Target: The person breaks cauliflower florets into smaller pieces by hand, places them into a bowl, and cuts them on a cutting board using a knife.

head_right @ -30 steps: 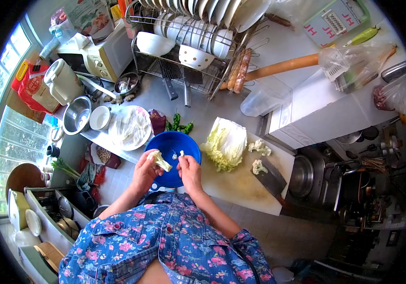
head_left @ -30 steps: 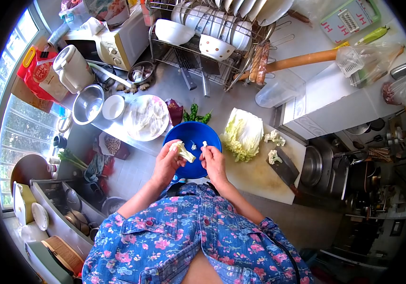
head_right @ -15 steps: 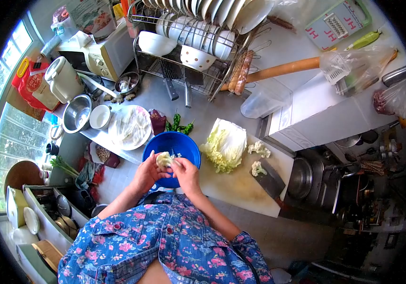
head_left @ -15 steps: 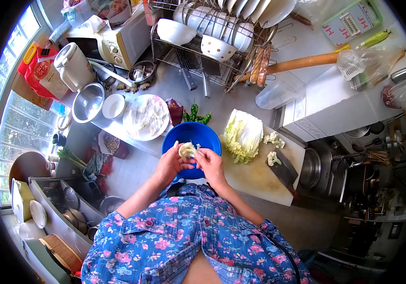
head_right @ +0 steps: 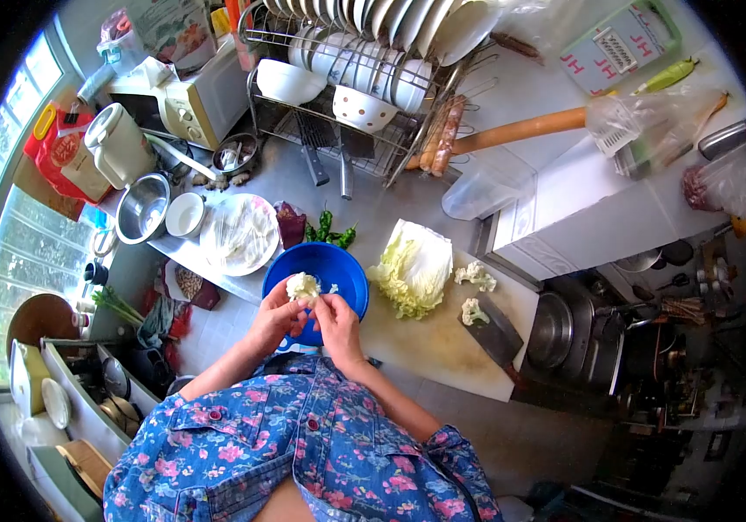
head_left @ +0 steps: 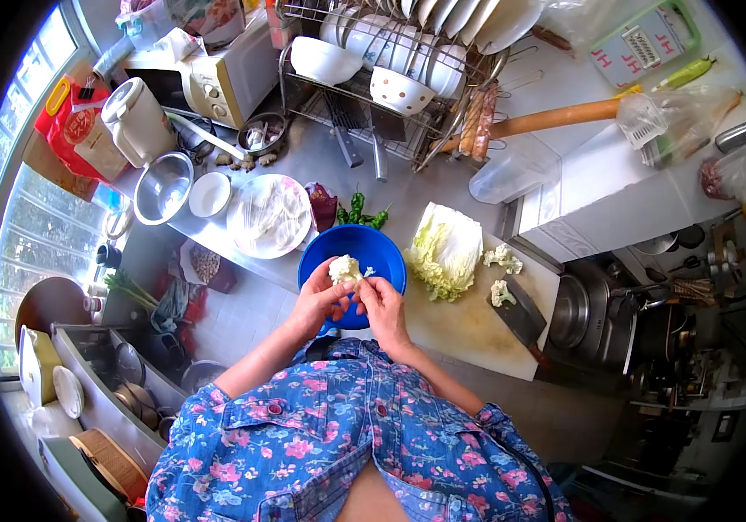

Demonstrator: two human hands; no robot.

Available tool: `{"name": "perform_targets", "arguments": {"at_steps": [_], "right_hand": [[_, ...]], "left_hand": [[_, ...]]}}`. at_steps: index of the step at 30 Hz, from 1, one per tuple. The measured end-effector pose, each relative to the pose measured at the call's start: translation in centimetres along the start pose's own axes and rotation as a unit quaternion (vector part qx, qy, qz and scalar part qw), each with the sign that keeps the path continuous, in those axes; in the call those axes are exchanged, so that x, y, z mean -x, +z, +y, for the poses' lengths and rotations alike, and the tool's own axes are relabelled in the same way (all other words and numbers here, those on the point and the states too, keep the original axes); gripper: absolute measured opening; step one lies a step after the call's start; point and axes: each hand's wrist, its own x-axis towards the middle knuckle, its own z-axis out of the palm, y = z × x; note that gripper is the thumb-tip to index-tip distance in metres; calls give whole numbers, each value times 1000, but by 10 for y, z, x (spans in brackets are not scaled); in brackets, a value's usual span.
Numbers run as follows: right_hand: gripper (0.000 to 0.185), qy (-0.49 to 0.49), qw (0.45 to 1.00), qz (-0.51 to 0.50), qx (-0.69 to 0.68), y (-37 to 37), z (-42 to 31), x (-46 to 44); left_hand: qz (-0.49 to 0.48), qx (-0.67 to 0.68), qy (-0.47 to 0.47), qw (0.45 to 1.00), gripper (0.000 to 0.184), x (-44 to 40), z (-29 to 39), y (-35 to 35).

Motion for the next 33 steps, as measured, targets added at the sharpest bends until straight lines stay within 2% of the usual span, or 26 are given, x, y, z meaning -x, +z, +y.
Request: {"name": "perform_targets", "arguments": {"at_steps": [3,6,9,12,19,22,28,33], "right_hand": [[26,-7,999,-39,33,-1,-6,2],[27,-57,995,-41,76,-3,4,-3],[26,-13,997,-75,8,-10,0,-9],[29,-3,993,-117,30,-15,2,-14],[24,-136,966,-28,219,-3,19,-11],[25,-104,962,13,253,5,22,-8],[26,-118,962,83,232,14,21,-6],[29,-81,979,84,169,15,20,-2]], "left_hand": [[-5,-11,-19,1000,35,-2,-2,-6],[-5,-66,2,998,28,-1,-2,-9],[-21,-83,1,996,24,-1,-2,-10],[-23,-93,6,995,25,1,-5,-8],[-2,-122,7,993,29,3,-14,-5],[16,-116,18,993,27,3,-16,-4],[29,-88,77,993,25,0,-25,-2],[27,-79,80,993,25,2,-27,-4]]}}
